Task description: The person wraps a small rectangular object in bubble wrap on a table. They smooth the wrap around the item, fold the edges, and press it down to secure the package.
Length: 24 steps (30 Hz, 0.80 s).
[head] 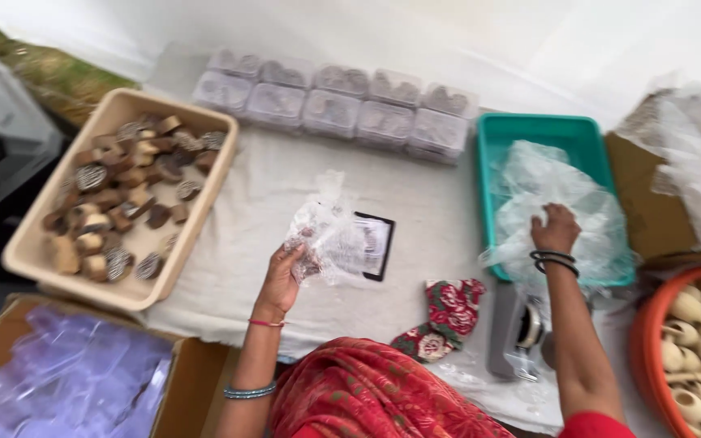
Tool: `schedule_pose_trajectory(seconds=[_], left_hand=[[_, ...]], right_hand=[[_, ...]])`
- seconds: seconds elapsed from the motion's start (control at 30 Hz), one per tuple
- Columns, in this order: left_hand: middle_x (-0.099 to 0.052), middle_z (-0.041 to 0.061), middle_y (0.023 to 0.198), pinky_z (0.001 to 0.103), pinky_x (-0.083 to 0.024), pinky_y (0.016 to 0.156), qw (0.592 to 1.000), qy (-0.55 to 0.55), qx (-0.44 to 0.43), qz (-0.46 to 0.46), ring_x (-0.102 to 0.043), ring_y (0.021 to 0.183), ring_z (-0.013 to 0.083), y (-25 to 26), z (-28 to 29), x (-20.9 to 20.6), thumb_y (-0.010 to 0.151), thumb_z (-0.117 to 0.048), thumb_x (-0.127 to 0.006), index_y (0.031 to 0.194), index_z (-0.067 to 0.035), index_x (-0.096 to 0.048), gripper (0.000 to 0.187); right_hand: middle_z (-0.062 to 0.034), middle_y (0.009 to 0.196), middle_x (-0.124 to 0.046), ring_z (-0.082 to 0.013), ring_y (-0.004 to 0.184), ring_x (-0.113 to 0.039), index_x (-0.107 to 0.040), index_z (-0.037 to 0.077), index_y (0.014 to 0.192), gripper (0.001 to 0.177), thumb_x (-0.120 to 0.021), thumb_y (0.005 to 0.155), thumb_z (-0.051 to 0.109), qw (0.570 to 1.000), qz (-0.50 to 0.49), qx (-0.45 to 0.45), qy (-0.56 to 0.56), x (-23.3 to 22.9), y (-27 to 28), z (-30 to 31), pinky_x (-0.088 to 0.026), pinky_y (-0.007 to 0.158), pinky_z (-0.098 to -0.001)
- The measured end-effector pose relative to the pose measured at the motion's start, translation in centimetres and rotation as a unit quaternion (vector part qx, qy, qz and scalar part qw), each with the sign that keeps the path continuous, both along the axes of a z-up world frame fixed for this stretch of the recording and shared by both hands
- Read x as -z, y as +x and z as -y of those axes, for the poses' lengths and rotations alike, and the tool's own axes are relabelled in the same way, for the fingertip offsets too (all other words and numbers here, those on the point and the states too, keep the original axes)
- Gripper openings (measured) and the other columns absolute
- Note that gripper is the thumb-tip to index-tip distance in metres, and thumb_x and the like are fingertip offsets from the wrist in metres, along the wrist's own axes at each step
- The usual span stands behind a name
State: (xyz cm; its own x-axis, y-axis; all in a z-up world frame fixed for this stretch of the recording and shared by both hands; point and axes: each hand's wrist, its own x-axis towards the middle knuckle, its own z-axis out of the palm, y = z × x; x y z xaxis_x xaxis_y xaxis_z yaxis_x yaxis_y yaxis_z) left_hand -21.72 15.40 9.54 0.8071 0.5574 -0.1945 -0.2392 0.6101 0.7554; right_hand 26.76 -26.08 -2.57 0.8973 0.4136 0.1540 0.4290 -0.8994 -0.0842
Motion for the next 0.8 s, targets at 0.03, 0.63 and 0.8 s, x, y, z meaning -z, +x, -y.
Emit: schedule_pose_trajectory(seconds=[0.03, 0.63, 0.8], left_hand=[[-0.074, 0.004, 0.111, 0.033, -0.061, 0.079, 1.000, 0.003, -0.011, -0.001, -0.070, 0.089, 0.0121, -0.9, -0.3, 0.1, 0.099, -0.011, -0.063, 0.135, -0.002, -0.064, 0.038], [-0.070, 0.000, 0.113, 0.028, -0.059, 0.085, 0.976, 0.159, 0.149, 0.001, -0.067, 0.099, 0.0085, -11.2, -8.3, -4.3, 0.081, -0.015, -0.084, 0.137, -0.002, -0.058, 0.064], [-0.065, -0.004, 0.105, 0.030, -0.063, 0.080, 0.994, 0.105, -0.017, -0.016, -0.063, 0.089, 0.0061, -12.6, -10.3, -0.8, 0.084, -0.011, -0.081, 0.133, -0.005, -0.062, 0.053]], right_hand=[[-0.0050, 0.147, -0.063, -0.0271, 0.137, -0.057, -0.069, 0.020, 0.134, 0.044, -0.068, 0.096, 0.043, 1.000, -0.001, -0.011, 0.003, -1.3, -1.6, -2.2, -0.048, 0.109, -0.0535], [-0.0129, 0.130, -0.069, -0.0270, 0.111, -0.070, -0.067, 0.007, 0.125, 0.055, -0.080, 0.082, 0.038, 0.827, -0.372, -0.401, 0.128, -17.2, -31.4, -32.3, -0.058, 0.093, -0.0412], [-0.0070, 0.101, -0.076, -0.0150, 0.100, -0.067, -0.073, 0.001, 0.110, 0.035, -0.071, 0.098, 0.034, 0.764, -0.444, -0.364, 0.294, -17.4, -31.6, -30.9, -0.053, 0.090, -0.0326]])
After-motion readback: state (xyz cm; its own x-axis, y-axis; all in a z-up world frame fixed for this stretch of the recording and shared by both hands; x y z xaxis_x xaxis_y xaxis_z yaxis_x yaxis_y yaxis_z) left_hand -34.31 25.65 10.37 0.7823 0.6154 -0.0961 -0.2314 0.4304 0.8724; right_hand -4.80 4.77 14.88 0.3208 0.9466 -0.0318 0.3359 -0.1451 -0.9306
